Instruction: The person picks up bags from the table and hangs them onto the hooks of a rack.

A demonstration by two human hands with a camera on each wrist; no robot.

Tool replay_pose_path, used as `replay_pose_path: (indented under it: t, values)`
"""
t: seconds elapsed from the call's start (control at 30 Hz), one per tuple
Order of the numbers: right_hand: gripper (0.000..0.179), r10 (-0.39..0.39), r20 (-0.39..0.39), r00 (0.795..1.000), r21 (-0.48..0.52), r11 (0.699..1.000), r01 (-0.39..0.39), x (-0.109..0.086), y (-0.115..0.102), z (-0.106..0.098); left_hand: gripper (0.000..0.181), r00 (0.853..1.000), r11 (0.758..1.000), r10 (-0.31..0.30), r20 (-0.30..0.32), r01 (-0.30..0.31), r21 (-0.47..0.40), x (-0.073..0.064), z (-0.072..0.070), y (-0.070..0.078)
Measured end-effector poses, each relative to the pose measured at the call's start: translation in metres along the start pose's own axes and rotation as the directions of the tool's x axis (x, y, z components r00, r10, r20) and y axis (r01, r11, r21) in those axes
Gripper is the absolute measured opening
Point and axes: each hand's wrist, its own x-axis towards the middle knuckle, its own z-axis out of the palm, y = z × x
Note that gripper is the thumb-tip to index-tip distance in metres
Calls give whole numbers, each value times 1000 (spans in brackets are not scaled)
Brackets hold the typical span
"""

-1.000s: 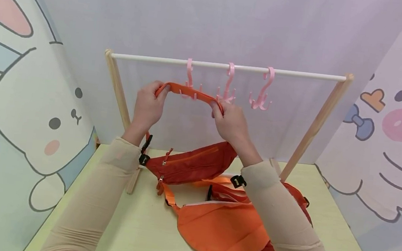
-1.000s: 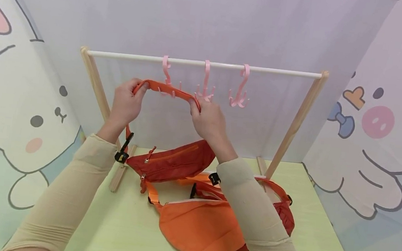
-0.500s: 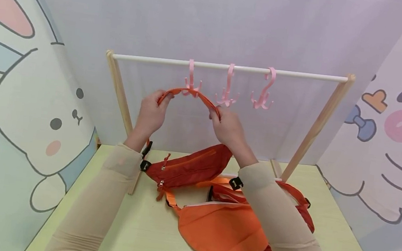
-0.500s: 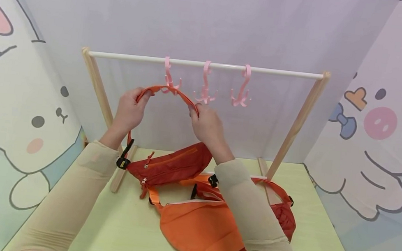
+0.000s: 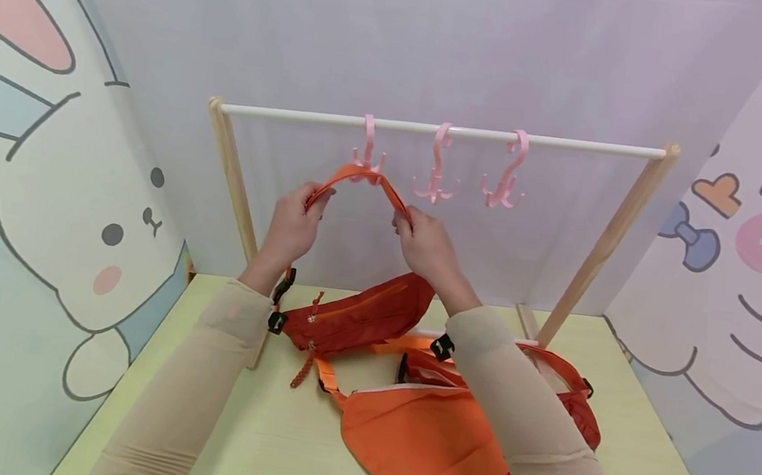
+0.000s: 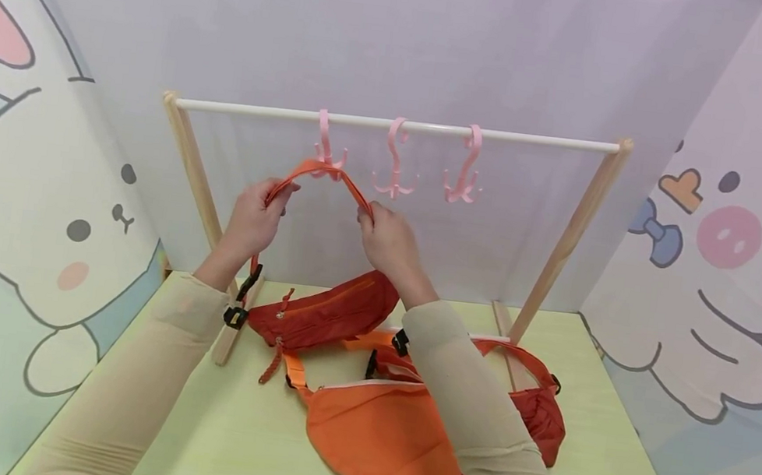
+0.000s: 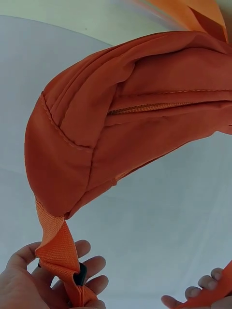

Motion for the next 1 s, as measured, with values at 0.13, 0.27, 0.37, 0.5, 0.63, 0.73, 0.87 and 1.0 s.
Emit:
replay_pose_path:
  t: [0.13, 0.27, 0.37, 0.5, 0.63, 0.73, 0.87, 1.0]
  values:
    - [31, -6, 0, 1000, -13, 1000, 6, 0, 4, 1, 40, 1000, 998, -5, 6, 6, -56, 0, 2, 2]
    - [29, -2, 4, 1000, -12, 1000, 2, -1, 4, 1, 50, 997, 993, 74, 12, -73, -93, 5, 1, 8]
    - [29, -3, 4, 1000, -28, 1000, 3, -2, 4, 0, 47, 989, 984, 145, 40, -141, -106, 12, 1, 14]
    - [29, -20, -4, 1000, -57, 998, 19, -1, 3, -2, 40, 981, 975, 186, 63, -176, -137, 19, 0, 21]
    - [28, -48, -14, 999, -83, 995, 47, 0, 1, -3, 34, 980, 970, 192, 55, -181, -160, 19, 1, 25]
    - [29, -69, -13, 998, -79, 995, 68, 3, -4, -4, 31, 979, 969, 194, 55, -183, -168, 19, 2, 27]
    - [35, -111, -14, 994, -22, 994, 111, 6, -10, -5, 29, 980, 970, 192, 51, -182, -159, 19, 2, 28]
    - [26, -160, -23, 987, 31, 986, 161, 8, -13, -6, 27, 984, 974, 171, 51, -161, -159, 19, 2, 27]
